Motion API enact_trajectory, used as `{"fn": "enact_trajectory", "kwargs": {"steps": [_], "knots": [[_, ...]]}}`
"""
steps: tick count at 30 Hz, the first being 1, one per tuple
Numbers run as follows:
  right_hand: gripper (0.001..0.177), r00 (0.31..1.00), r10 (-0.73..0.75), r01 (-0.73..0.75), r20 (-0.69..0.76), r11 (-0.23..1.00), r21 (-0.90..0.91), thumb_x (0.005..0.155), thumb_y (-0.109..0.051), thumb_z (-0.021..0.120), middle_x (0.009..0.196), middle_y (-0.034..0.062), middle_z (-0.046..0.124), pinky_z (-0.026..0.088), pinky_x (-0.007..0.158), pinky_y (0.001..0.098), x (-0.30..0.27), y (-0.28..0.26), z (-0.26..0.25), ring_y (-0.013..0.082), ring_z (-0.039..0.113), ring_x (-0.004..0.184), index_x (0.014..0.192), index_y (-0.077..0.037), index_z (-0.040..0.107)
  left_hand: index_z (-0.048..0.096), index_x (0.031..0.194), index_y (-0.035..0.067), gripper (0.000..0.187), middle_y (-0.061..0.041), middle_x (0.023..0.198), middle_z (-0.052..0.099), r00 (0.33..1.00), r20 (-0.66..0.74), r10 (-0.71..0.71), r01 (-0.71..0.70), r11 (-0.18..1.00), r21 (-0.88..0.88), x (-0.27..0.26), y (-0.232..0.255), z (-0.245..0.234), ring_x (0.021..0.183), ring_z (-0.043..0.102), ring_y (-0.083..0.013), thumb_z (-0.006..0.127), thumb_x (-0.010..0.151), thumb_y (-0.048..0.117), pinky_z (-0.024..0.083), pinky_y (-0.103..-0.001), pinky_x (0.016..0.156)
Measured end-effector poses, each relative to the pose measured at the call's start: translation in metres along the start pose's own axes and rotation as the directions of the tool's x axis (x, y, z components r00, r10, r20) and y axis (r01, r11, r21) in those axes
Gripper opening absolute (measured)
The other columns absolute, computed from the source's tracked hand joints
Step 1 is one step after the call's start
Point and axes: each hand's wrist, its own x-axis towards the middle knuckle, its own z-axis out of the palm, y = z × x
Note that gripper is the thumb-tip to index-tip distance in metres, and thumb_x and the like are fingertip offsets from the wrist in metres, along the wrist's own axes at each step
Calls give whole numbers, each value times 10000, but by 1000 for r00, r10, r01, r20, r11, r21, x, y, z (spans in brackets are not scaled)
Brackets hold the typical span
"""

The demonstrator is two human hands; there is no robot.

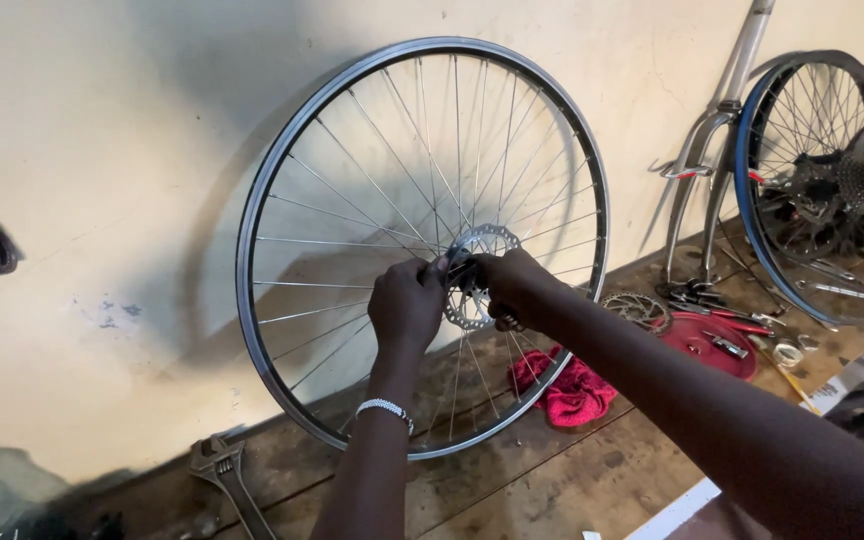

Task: The person uses a wrench to tighten the axle nuts on a bicycle wheel hub. They then use a red cloth to wipe the hub area and continue adjusting the nuts with the wrench.

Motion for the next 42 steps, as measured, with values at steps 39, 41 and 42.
{"fn": "enact_trajectory", "kwargs": {"steps": [39,41,42], "knots": [[366,895,-416,272,-162,797,-540,816,-390,525,805,216,618,511,697,556,-10,37,-4,469,644,807,919,-44,586,692,843,98,118,-86,792,676,951,-259,166,-222,953,-206,0,-14,21,671,627,-259,684,773,192,476,-357,633],[362,898,-399,258,-187,820,-511,818,-394,529,795,216,620,514,680,552,-16,40,-6,470,644,795,891,-45,594,687,843,94,111,-84,791,672,940,-279,197,-253,950,-182,-1,-15,21,685,629,-258,674,789,189,478,-352,655],[361,900,-380,243,-211,842,-482,820,-398,533,784,216,622,516,662,549,-19,42,-7,470,644,784,863,-46,602,683,844,90,106,-82,790,668,928,-296,228,-283,946,-158,-2,-15,21,699,631,-258,665,804,186,480,-347,676]]}}
